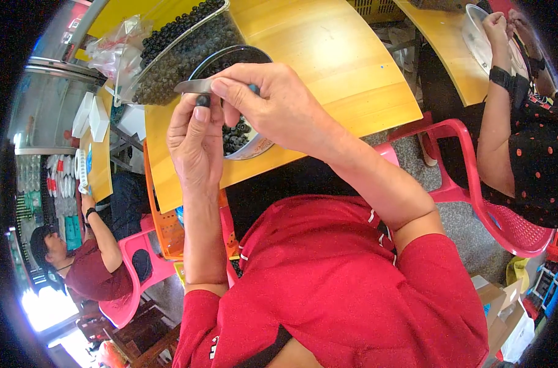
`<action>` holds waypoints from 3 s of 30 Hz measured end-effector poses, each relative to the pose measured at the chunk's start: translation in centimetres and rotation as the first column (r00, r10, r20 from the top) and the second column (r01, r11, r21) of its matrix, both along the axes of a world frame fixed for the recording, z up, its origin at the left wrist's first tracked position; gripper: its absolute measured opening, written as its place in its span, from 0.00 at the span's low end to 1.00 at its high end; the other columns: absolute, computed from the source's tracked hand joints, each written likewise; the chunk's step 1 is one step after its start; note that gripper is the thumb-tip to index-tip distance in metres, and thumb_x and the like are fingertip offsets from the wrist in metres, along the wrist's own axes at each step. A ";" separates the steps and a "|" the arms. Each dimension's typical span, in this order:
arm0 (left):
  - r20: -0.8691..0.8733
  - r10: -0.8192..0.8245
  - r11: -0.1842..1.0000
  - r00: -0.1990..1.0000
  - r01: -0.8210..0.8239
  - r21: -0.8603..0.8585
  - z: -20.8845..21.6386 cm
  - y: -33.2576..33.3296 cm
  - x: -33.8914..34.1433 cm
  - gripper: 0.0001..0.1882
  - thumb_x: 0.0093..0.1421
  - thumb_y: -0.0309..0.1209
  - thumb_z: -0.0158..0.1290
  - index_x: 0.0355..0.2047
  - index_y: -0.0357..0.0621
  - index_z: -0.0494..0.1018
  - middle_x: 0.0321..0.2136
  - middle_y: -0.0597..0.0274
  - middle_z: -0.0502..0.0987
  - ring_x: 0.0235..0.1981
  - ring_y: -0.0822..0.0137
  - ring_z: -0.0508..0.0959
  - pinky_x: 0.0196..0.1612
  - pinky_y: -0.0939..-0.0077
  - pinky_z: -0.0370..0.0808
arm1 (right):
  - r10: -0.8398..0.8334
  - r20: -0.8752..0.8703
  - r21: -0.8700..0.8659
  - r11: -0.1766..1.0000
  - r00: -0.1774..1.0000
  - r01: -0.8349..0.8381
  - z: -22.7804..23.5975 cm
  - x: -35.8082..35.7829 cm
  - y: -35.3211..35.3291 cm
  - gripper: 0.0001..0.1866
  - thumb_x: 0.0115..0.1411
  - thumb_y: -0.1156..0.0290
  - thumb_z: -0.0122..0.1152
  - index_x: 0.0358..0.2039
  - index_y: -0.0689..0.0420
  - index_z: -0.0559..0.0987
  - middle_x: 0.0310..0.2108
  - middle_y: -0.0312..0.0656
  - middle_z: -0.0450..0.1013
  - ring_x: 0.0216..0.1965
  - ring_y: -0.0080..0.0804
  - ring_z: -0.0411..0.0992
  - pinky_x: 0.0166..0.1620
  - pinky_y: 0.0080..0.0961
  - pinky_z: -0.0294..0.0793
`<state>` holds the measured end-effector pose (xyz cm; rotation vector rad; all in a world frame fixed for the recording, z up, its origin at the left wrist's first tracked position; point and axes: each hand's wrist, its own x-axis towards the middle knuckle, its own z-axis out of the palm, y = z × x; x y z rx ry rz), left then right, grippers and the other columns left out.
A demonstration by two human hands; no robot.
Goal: Manually trimming small black produce items using a small knife at a workstation.
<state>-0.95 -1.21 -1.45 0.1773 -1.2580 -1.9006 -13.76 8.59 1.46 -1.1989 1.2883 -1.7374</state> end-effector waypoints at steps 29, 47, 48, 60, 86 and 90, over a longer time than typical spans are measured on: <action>0.582 0.577 0.140 0.573 0.633 -0.761 0.1 -3.0 -4.1 0.10 0.53 0.33 0.55 0.28 0.36 0.75 0.30 0.48 0.76 0.34 0.48 0.78 0.38 0.58 0.75 | -0.157 0.152 -0.033 0.986 0.976 0.164 0.4 -2.4 0.3 0.15 0.67 0.66 0.50 0.44 0.62 0.78 0.21 0.32 0.71 0.14 0.09 0.53 0.16 0.11 0.48; 0.406 0.153 0.943 0.901 -0.011 -0.331 1.7 -0.2 -0.8 0.09 0.56 0.23 0.60 0.36 0.39 0.72 0.21 0.79 0.61 0.22 0.86 0.59 0.25 0.91 0.58 | -0.060 0.219 0.230 0.973 0.974 0.008 -0.2 -1.5 -0.4 0.15 0.59 0.65 0.63 0.43 0.61 0.79 0.20 0.26 0.66 0.19 0.08 0.59 0.21 0.11 0.55; 0.345 0.187 0.936 0.920 -0.060 -0.348 1.5 -0.1 -0.8 0.09 0.56 0.22 0.59 0.37 0.38 0.72 0.21 0.79 0.61 0.23 0.86 0.59 0.25 0.91 0.58 | 0.000 0.336 0.212 0.974 0.942 -0.076 -0.2 -1.4 -0.4 0.15 0.59 0.65 0.62 0.43 0.60 0.78 0.18 0.24 0.64 0.17 0.07 0.55 0.19 0.10 0.50; 0.157 -0.041 0.997 0.987 0.031 0.067 1.8 -0.2 0.0 0.11 0.65 0.27 0.43 0.43 0.35 0.71 0.23 0.71 0.66 0.20 0.82 0.63 0.21 0.89 0.58 | 0.105 0.569 0.122 0.970 0.816 -0.209 -0.5 -1.7 -0.6 0.12 0.60 0.67 0.61 0.43 0.58 0.78 0.24 0.32 0.73 0.14 0.06 0.54 0.16 0.08 0.49; 0.071 -0.186 0.967 0.980 0.169 0.193 1.3 0.3 -0.1 0.10 0.62 0.29 0.53 0.43 0.40 0.69 0.31 0.67 0.73 0.21 0.80 0.64 0.24 0.89 0.60 | -0.021 0.181 0.102 0.995 0.983 0.003 -0.5 -1.6 0.1 0.18 0.68 0.60 0.47 0.45 0.60 0.77 0.25 0.31 0.72 0.16 0.09 0.55 0.18 0.10 0.52; 0.021 -0.244 0.941 0.970 0.231 0.249 1.3 0.0 0.2 0.10 0.62 0.28 0.54 0.42 0.39 0.70 0.31 0.65 0.74 0.21 0.78 0.66 0.24 0.89 0.62 | -0.008 0.100 0.004 1.000 0.995 0.008 0.2 -0.9 0.2 0.18 0.69 0.62 0.45 0.50 0.60 0.75 0.25 0.33 0.72 0.16 0.09 0.56 0.18 0.09 0.54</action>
